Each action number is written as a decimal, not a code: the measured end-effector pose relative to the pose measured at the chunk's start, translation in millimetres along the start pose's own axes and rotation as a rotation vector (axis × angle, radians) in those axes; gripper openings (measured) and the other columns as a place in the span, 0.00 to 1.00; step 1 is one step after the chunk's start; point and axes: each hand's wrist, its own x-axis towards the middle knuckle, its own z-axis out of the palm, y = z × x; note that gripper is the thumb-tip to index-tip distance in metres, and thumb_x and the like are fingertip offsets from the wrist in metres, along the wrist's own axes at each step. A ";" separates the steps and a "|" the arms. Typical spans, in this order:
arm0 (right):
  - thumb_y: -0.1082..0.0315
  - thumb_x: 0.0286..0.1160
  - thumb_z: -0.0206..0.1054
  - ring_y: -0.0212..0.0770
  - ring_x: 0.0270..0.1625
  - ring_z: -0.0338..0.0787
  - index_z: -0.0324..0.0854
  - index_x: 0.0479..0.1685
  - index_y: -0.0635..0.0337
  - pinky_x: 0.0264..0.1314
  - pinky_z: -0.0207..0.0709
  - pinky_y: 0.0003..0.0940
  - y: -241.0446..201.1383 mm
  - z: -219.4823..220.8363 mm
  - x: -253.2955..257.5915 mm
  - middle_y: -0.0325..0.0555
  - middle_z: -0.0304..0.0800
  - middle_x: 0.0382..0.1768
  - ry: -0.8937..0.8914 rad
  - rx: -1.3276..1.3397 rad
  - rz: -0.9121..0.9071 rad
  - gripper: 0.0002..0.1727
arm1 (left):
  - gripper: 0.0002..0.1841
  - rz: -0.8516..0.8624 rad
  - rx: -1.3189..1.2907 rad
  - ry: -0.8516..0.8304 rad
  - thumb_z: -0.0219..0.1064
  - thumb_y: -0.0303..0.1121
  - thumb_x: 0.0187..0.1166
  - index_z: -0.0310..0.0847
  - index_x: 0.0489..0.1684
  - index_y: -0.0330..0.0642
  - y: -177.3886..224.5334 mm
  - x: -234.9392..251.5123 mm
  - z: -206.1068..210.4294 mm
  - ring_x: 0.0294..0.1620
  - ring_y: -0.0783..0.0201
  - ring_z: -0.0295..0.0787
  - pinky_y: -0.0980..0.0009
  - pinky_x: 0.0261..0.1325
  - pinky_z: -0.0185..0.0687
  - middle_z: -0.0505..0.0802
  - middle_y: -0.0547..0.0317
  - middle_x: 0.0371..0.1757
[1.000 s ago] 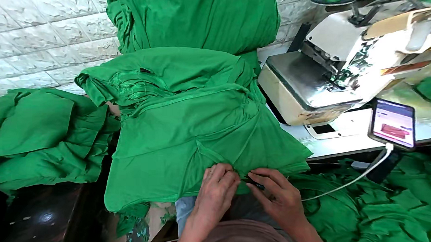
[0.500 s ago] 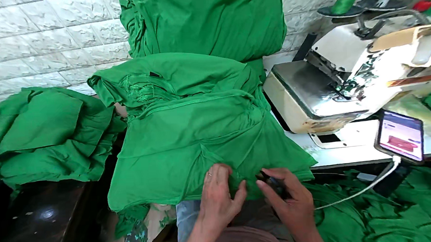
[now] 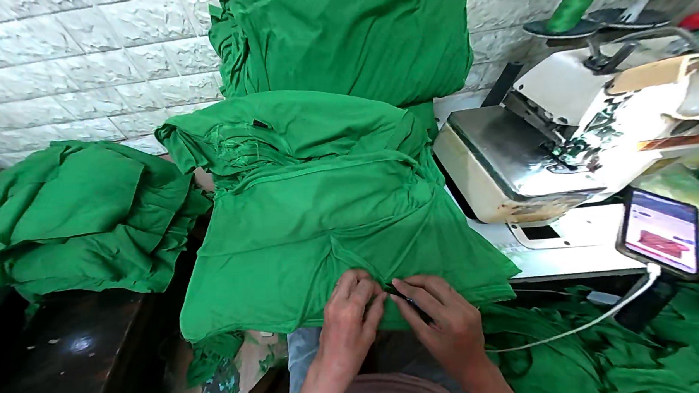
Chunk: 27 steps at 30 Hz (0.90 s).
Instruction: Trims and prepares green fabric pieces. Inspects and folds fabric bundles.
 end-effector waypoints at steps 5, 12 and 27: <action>0.64 0.77 0.68 0.39 0.41 0.92 0.96 0.42 0.56 0.42 0.85 0.26 -0.6 5.3 2.7 0.46 0.94 0.38 0.000 0.024 0.009 0.10 | 0.05 -0.021 -0.040 -0.053 0.70 0.28 0.77 0.89 0.34 0.37 1.3 0.0 -4.7 0.51 0.64 0.88 0.75 0.57 0.85 0.90 0.50 0.48; 0.61 0.74 0.71 0.19 0.40 0.87 0.87 0.53 0.65 0.44 0.82 0.12 3.0 -8.1 -3.4 0.41 0.92 0.42 -0.040 0.394 0.320 0.17 | 0.08 0.059 0.198 0.008 0.72 0.33 0.76 0.90 0.44 0.39 2.0 -3.5 9.9 0.52 0.55 0.89 0.66 0.57 0.85 0.91 0.49 0.50; 0.58 0.79 0.70 0.34 0.58 0.88 0.91 0.50 0.53 0.61 0.80 0.20 4.8 0.4 -18.5 0.46 0.92 0.51 -0.010 0.109 0.033 0.12 | 0.06 -0.038 -0.072 -0.106 0.70 0.32 0.77 0.89 0.34 0.40 1.2 -3.1 -4.2 0.57 0.62 0.86 0.71 0.61 0.81 0.90 0.53 0.50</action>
